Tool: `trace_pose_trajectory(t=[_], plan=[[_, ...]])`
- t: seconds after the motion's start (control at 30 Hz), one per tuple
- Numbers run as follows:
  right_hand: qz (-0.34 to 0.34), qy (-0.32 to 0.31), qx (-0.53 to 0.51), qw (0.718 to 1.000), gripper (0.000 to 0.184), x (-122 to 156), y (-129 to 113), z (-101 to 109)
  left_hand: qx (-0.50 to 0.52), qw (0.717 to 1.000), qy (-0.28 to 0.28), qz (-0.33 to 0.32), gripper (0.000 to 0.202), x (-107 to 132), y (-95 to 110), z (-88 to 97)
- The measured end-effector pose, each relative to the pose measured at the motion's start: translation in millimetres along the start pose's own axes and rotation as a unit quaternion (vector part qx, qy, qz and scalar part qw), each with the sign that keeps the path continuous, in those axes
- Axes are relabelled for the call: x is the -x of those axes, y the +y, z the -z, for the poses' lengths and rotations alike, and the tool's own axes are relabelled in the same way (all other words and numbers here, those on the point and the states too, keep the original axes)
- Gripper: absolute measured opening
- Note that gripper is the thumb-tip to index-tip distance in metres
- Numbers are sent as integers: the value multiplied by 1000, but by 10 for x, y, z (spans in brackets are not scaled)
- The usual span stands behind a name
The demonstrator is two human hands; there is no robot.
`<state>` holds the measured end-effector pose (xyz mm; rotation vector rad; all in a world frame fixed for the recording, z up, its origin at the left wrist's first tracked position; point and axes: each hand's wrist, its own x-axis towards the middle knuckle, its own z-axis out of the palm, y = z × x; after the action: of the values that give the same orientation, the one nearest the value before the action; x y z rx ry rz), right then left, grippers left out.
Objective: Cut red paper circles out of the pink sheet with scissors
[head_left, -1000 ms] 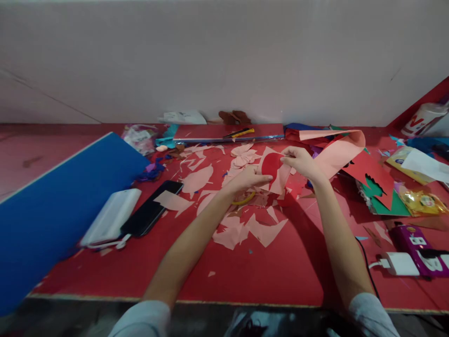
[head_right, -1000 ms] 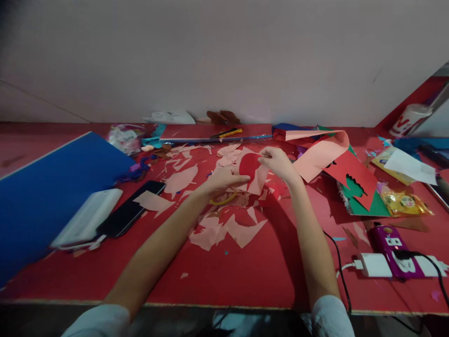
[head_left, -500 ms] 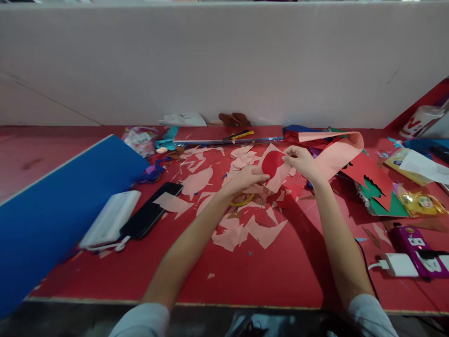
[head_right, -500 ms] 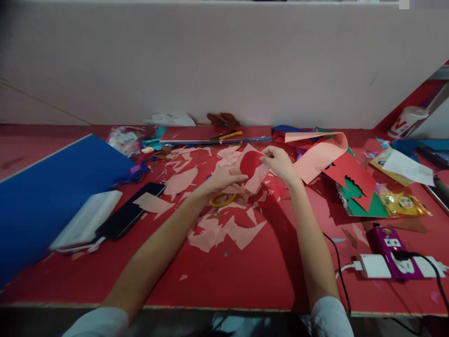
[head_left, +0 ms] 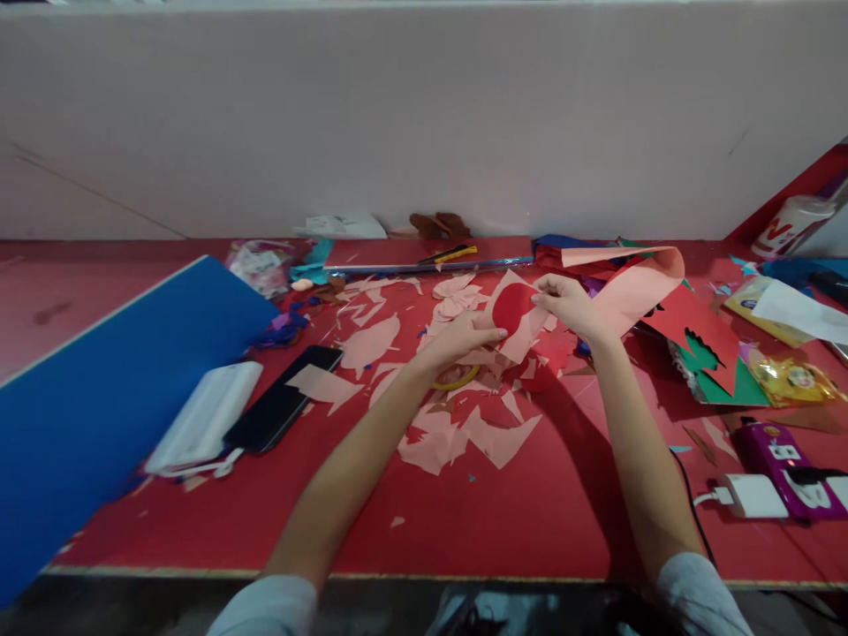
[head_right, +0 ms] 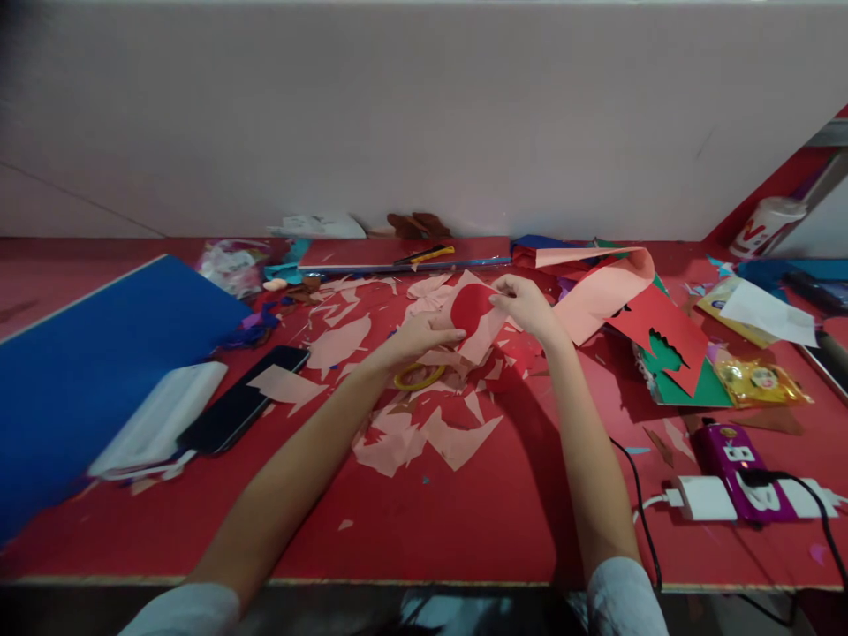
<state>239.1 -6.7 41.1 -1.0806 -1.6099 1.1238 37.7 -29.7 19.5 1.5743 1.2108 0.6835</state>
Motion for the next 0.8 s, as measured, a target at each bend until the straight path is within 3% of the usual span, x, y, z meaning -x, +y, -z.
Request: trace_pose_trajectory(t=[0.37,0.63,0.8], plan=[[-5,-7,-15,1000,6,-5,33,6,-30,999,14,-9,33,-27,-13,10],[8,-12,43,999,11,6,22,-3,-58,998,9,-38,32,18,25,-16],[7,-3,55,998,11,15,11,-13,-52,998,12,-24,28,17,26,-5]])
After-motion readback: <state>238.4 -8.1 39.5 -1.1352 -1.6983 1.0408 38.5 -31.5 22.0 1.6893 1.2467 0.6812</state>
